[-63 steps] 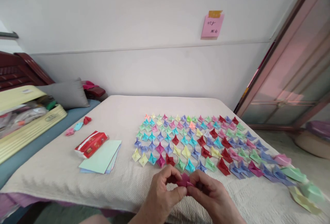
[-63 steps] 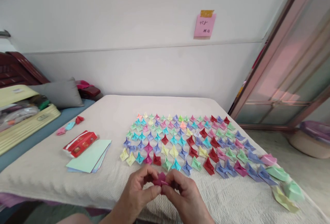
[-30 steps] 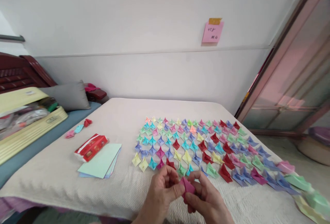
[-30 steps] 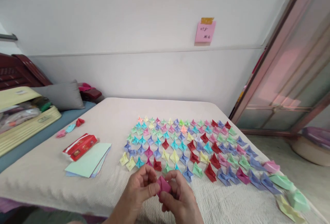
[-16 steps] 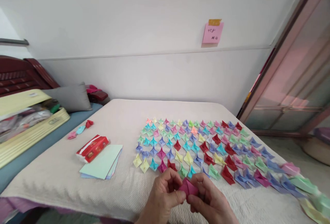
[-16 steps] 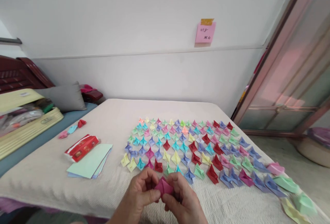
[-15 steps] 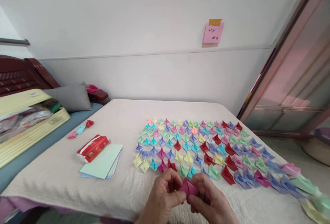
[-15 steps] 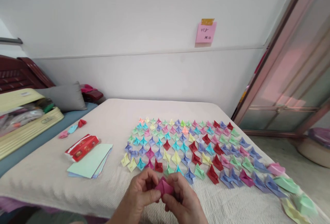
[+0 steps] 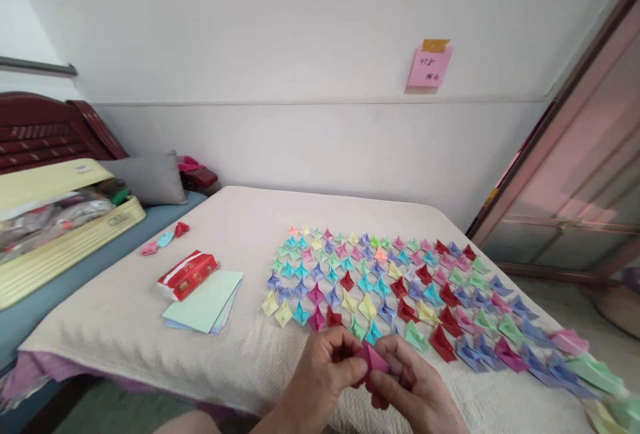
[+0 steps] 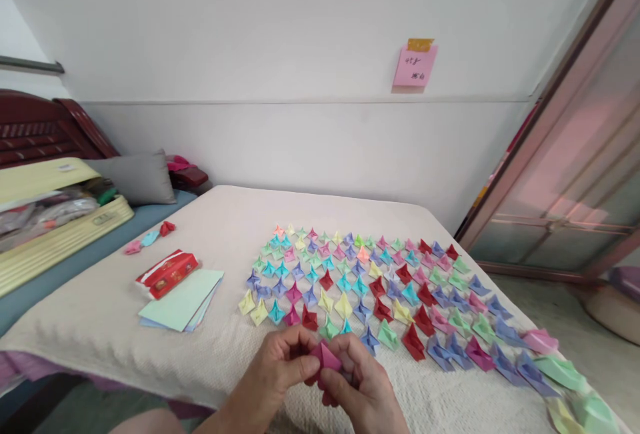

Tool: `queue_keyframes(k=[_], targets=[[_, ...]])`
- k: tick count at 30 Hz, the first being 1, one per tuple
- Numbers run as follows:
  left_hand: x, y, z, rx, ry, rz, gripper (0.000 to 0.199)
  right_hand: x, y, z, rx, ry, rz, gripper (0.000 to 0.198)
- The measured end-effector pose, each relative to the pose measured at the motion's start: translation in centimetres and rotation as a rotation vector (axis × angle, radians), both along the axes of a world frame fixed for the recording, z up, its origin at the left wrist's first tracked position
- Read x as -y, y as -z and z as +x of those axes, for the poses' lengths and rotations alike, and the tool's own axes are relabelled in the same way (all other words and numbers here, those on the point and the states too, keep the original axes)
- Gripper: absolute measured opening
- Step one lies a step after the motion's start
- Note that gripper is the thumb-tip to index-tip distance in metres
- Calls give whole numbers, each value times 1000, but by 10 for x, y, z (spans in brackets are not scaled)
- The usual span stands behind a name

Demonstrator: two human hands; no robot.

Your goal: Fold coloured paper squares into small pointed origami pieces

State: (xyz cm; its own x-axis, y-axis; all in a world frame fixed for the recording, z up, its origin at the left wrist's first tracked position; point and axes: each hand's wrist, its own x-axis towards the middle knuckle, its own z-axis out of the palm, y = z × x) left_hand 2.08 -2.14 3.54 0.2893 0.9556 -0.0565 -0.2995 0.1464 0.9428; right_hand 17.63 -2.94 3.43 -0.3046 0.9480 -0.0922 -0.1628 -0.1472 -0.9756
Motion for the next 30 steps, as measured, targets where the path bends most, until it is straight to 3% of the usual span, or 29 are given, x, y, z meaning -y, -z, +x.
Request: queue_keyframes(k=[8,14,23,30], targets=[[3,3,9,-120,-105,1,2,-1,-2,-3,121,105,42,24],[2,3,16,-49,-177,-29,4,-1,7,-3,-14,159,-12,18],[3,26,15,75,-187,97,4,1,3,-4,-172,232,-95,3],[12,9,12,70,-139,139,11,3,1,-4,-255,242,-115,11]])
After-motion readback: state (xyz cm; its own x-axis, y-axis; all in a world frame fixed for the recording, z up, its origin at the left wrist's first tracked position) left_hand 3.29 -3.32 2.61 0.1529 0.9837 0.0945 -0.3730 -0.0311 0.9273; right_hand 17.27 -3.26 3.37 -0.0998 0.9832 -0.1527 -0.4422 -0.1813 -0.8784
